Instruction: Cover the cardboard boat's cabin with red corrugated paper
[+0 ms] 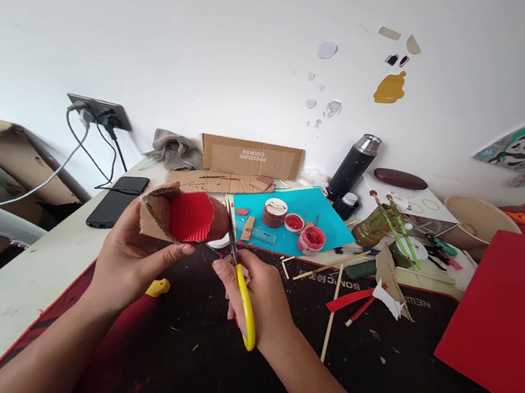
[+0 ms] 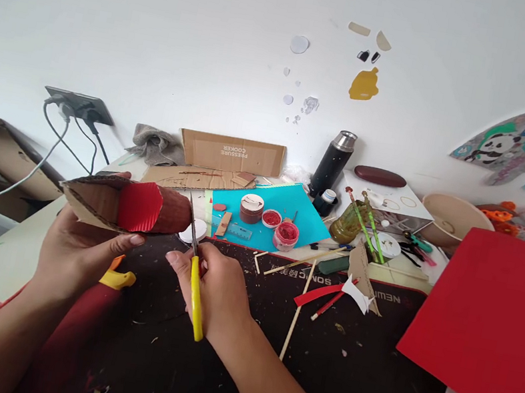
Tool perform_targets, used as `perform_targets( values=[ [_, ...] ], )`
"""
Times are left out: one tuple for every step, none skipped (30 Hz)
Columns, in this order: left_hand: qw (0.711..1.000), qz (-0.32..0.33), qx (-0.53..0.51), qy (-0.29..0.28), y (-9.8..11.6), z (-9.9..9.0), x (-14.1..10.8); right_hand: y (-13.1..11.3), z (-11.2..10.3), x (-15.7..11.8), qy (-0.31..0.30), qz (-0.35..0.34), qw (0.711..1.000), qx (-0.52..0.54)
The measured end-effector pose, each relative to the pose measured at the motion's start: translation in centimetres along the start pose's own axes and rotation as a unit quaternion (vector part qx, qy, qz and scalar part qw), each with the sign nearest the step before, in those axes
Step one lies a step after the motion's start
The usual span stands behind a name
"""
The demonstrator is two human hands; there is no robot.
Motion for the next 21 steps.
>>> perform_targets(
  values=[
    [1.000, 0.003, 0.003, -0.002, 0.01, 0.01, -0.02, -0.10, -0.03, -0.01, 0.000, -0.002, 1.000, -0.003],
    [1.000, 0.008, 0.008, -0.003, 0.07, -0.01, -0.04, -0.18, -0.05, -0.02, 0.001, -0.003, 1.000, -0.007],
    [1.000, 0.015, 0.014, -0.002, 0.14, -0.06, -0.05, -0.23, -0.09, -0.02, 0.002, -0.004, 1.000, -0.011],
    [0.999, 0.024, 0.022, 0.001, 0.25, -0.14, -0.07, -0.25, -0.14, 0.00, 0.006, -0.004, 1.000, -0.015],
    [0.999, 0.034, 0.030, 0.003, 0.35, -0.21, -0.11, -0.25, -0.21, 0.02, 0.009, -0.004, 1.000, -0.018],
    [0.998, 0.042, 0.036, 0.004, 0.45, -0.26, -0.16, -0.25, -0.26, 0.05, 0.013, -0.005, 1.000, -0.021],
    [0.998, 0.049, 0.038, 0.003, 0.53, -0.26, -0.24, -0.24, -0.29, 0.07, 0.015, -0.005, 1.000, -0.023],
    [0.998, 0.056, 0.037, 0.001, 0.65, -0.24, -0.33, -0.24, -0.30, 0.09, 0.017, -0.005, 0.999, -0.027],
    [0.997, 0.062, 0.034, -0.002, 0.76, -0.21, -0.43, -0.26, -0.29, 0.09, 0.017, -0.006, 0.999, -0.031],
    [0.997, 0.065, 0.030, -0.007, 0.84, -0.16, -0.51, -0.27, -0.28, 0.09, 0.017, -0.006, 0.999, -0.037],
    [0.997, 0.066, 0.025, -0.011, 0.89, -0.12, -0.59, -0.30, -0.30, 0.09, 0.019, -0.006, 0.999, -0.042],
    [0.997, 0.066, 0.022, -0.014, 0.91, -0.09, -0.65, -0.34, -0.33, 0.08, 0.021, -0.007, 0.999, -0.046],
    [0.998, 0.063, 0.021, -0.018, 0.86, -0.05, -0.69, -0.41, -0.37, 0.06, 0.023, -0.009, 0.998, -0.050],
    [0.998, 0.060, 0.021, -0.021, 0.80, -0.04, -0.71, -0.48, -0.41, 0.04, 0.025, -0.011, 0.998, -0.052],
    [0.998, 0.057, 0.021, -0.023, 0.74, -0.02, -0.74, -0.55, -0.45, 0.02, 0.028, -0.013, 0.998, -0.052],
    [0.998, 0.058, 0.020, -0.023, 0.74, -0.04, -0.75, -0.62, -0.50, 0.01, 0.030, -0.015, 0.998, -0.052],
    [0.998, 0.058, 0.018, -0.024, 0.72, -0.04, -0.76, -0.67, -0.55, 0.00, 0.032, -0.017, 0.998, -0.052],
    [0.998, 0.057, 0.015, -0.025, 0.71, -0.03, -0.78, -0.72, -0.59, 0.00, 0.035, -0.019, 0.998, -0.053],
    [0.998, 0.056, 0.011, -0.025, 0.71, -0.02, -0.79, -0.78, -0.63, 0.02, 0.036, -0.022, 0.998, -0.055],
    [0.998, 0.054, 0.007, -0.025, 0.71, -0.01, -0.79, -0.85, -0.66, 0.06, 0.039, -0.027, 0.997, -0.058],
    [0.998, 0.051, 0.004, -0.025, 0.72, 0.00, -0.79, -0.96, -0.70, 0.10, 0.041, -0.034, 0.997, -0.062]
  ],
)
Point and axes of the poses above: each hand's wrist, its own x-axis towards the middle knuckle, its own z-axis out of the palm, y = z × x, the point moved 10 cm from there along x, towards the middle knuckle, and after that the axes turned 12 degrees about y, right-handed, at the moved point
